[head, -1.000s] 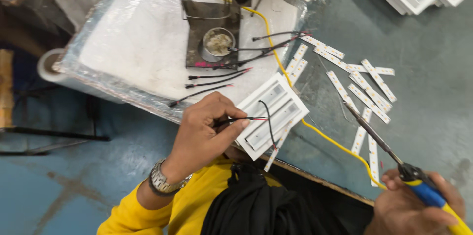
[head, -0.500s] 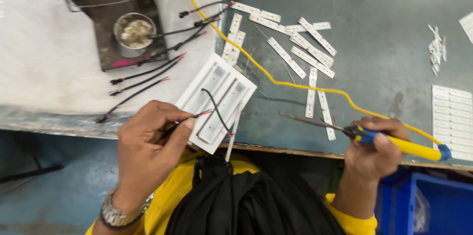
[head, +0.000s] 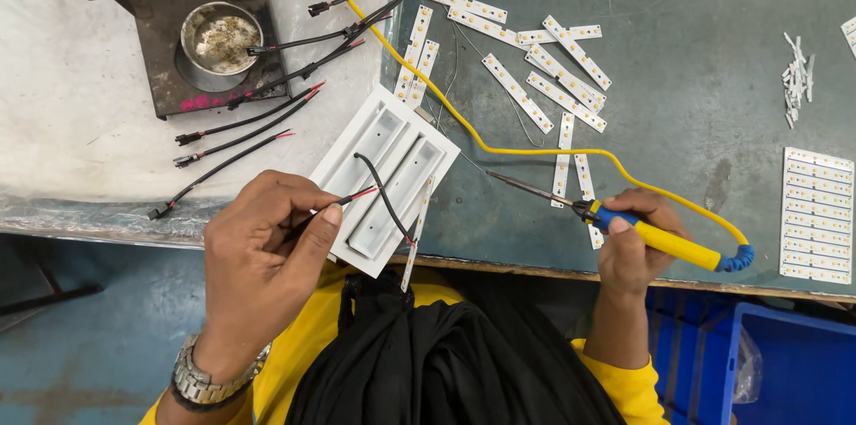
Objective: The person uses a soldering iron to attach wires to LED strips. They repeatedly dip the soldering iron tip into a solder pot, then apply solder to the wire ends and LED strip contacts. The person handles multiple LED strips and wires, placing them into a white fixture as they work.
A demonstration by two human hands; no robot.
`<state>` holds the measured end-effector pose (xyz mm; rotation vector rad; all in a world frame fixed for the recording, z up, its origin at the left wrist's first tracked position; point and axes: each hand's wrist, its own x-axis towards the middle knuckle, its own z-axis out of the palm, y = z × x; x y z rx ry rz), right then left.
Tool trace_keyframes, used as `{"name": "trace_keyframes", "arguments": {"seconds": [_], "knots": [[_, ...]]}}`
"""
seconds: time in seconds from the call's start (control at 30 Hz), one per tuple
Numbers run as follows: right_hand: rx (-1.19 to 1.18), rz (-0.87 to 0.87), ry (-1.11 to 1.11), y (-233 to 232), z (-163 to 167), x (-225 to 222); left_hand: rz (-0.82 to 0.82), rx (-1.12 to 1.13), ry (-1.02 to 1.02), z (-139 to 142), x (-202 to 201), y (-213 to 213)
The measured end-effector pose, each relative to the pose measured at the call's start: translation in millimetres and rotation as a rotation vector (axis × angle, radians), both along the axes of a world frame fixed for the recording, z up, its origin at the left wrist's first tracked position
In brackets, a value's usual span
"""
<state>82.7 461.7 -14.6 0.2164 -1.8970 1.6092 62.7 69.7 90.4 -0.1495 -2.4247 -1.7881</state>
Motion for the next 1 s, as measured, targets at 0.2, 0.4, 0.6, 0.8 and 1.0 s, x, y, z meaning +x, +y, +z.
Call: {"name": "trace_keyframes", "arguments": {"seconds": [0.2,0.4,0.6,0.8,1.0], "knots": [[-0.006,0.001,-0.035,-3.0,0.4,-2.0,0.0,0.022,0.009,-2.7,-0.8,0.8],[0.004,-0.008,-0.063,-5.4,0.2,-2.7,-0.002,0.018,0.018,-3.7,-1.4,0.2],[-0.061,0.003,-0.078,-7.1,0.8,-3.3,0.018,-0.022,0.005,-2.7,-0.6,-1.4],[-0.605,0.023,-0.197,3.2,10.8,-2.0,-0.017,0.094,0.021,1.2,1.2,5.8],[-0.857,0.151,-0.226,5.9,22.1,0.5,-0.181,0.282,-0.099,1.7,6.4,47.8]]}}
